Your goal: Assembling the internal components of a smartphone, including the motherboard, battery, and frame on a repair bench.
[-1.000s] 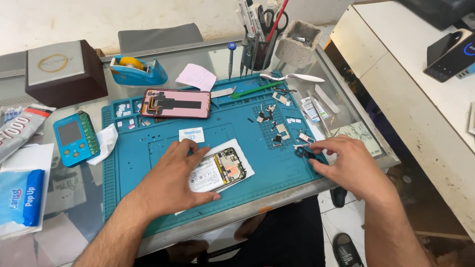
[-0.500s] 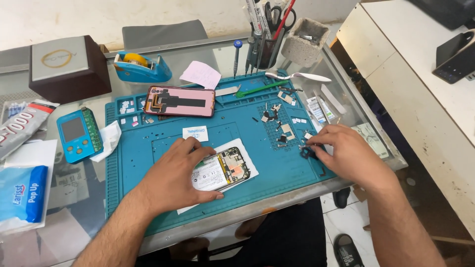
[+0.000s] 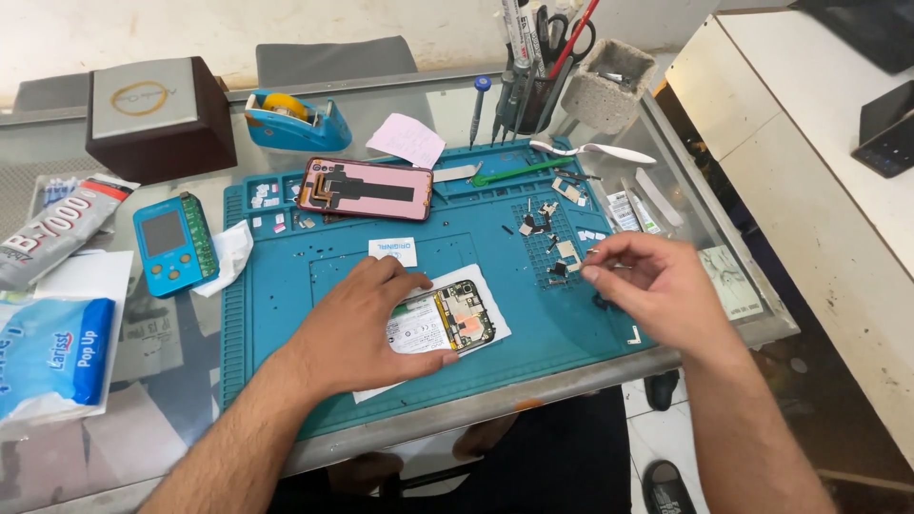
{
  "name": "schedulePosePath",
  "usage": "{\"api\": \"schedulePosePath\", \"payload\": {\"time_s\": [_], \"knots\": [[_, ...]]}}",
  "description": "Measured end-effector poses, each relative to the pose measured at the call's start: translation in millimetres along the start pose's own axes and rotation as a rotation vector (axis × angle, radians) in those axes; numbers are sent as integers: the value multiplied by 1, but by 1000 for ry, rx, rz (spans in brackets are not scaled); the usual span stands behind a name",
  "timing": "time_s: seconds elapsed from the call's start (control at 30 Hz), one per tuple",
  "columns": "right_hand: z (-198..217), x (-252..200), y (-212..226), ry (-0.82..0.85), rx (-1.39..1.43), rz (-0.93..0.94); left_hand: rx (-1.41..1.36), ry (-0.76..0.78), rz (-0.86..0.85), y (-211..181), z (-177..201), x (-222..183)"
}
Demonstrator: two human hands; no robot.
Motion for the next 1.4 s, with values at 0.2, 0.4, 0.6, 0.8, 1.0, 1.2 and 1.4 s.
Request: {"api": "schedulePosePath", "payload": {"time_s": [0.2, 0.4, 0.6, 0.8, 1.0, 1.2, 1.4], "knots": [[-39, 15, 8, 139, 420, 148, -73, -233, -135, -5, 11, 2], [-65, 14, 27, 225, 449, 212, -65, -478, -234, 3, 0, 3], [-88, 3, 30, 216, 404, 222, -321, -563, -294, -19, 11, 4], [-108, -2, 40, 206, 384, 248, -531, -545, -316, -22, 1, 3], [-114, 7, 36, 187, 446, 238, -496, -614, -302, -23, 5, 3], [-92, 14, 40, 88, 406, 275, -347, -735, -221, -6, 17, 1], [-106, 15, 27, 191, 367, 249, -367, -743, -202, -2, 14, 1]]}}
Point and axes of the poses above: each hand's wrist, its own x-axis towards the middle knuckle, its own z-axis out of the back of the hand, y = z × x, the point moved 3 cm from there along x, towards the middle knuckle, and after that the axes turned 15 degrees about -z, right-handed, at the moved point
